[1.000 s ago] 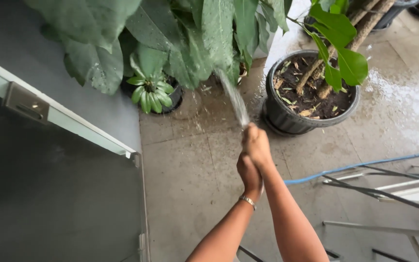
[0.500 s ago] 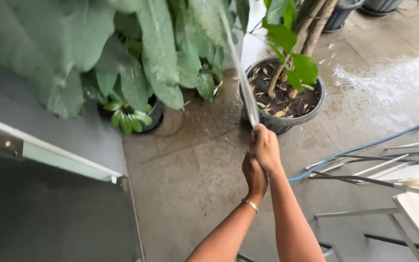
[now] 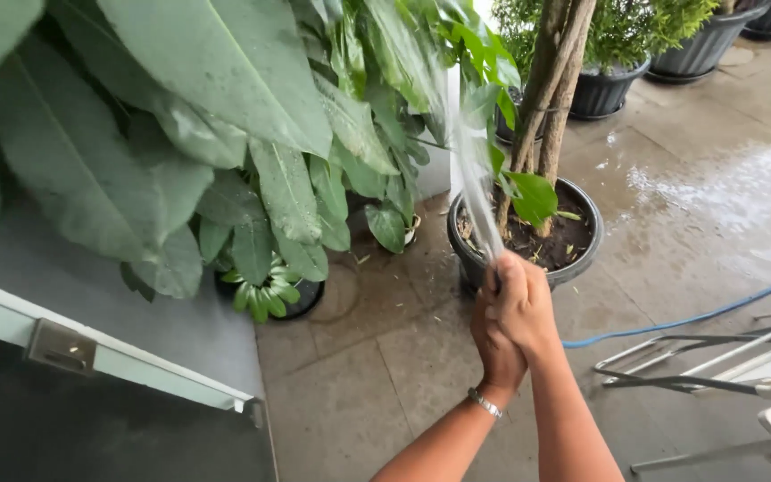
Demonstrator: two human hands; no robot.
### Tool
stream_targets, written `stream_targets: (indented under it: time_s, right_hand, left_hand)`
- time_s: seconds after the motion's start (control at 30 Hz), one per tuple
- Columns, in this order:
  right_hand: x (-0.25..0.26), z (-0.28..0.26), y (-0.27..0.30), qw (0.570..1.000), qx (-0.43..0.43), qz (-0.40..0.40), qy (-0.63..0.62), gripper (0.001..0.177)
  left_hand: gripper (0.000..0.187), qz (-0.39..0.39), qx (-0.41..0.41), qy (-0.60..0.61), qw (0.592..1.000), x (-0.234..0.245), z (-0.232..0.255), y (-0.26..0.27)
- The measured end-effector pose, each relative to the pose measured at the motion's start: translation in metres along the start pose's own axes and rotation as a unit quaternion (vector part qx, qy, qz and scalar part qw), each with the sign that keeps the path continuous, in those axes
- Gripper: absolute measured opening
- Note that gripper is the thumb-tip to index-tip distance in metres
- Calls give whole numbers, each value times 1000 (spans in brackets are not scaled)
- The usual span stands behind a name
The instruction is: Watering various potted plants in a garden using a hose.
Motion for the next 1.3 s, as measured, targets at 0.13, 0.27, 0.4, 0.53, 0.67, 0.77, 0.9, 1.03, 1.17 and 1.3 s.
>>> stream_targets:
  time_s: [0.13, 0.27, 0.4, 0.53, 0.67, 0.77, 0.9, 1.03, 1.17, 1.3]
  right_hand:
    - [4, -32, -13, 1000, 3, 22, 9, 46]
    - [-4, -37, -15, 996, -45, 21, 75, 45]
    - [-23, 0, -9, 987, -111, -8, 114, 48]
    - [-62, 47, 23, 984, -155, -34, 77, 43]
    - [-86, 41, 64, 981, -189, 5, 46, 47]
    - [-120, 5, 95, 978, -202, 7, 42, 48]
    - [-172, 21, 134, 979, -203, -11, 12, 47]
    - [-147, -36, 160, 984, -175, 26, -7, 42]
    - [-124, -101, 170, 993, -104, 34, 48, 43]
    - [-114, -162, 184, 996, -66, 24, 61, 43]
  left_hand:
    - [33, -31, -44, -73, 996, -7, 21, -18]
    - [40, -35, 90, -17, 995, 4, -35, -6]
    - [55, 7, 166, 26, 986, 22, -106, 32]
    - [29, 15, 286, 51, 957, 49, -29, 59]
    - [30, 105, 338, 40, 935, 100, -15, 100]
    - [26, 148, 342, 51, 926, 138, 6, 125]
    - [30, 156, 355, 66, 919, 184, 0, 164]
    - [31, 146, 325, 84, 930, 174, 0, 180]
    - [31, 109, 269, 130, 948, 148, 45, 172]
    - [32, 97, 238, 156, 954, 129, 150, 169]
Point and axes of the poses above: each hand's wrist, its own y-axis away from the middle knuckle, its own x-axis out of the back of the hand, z = x × y, the point moved 10 cm from there along -y, towards the middle knuckle, and after that the axes turned 9 degrees about -z, right-handed, at the moved point
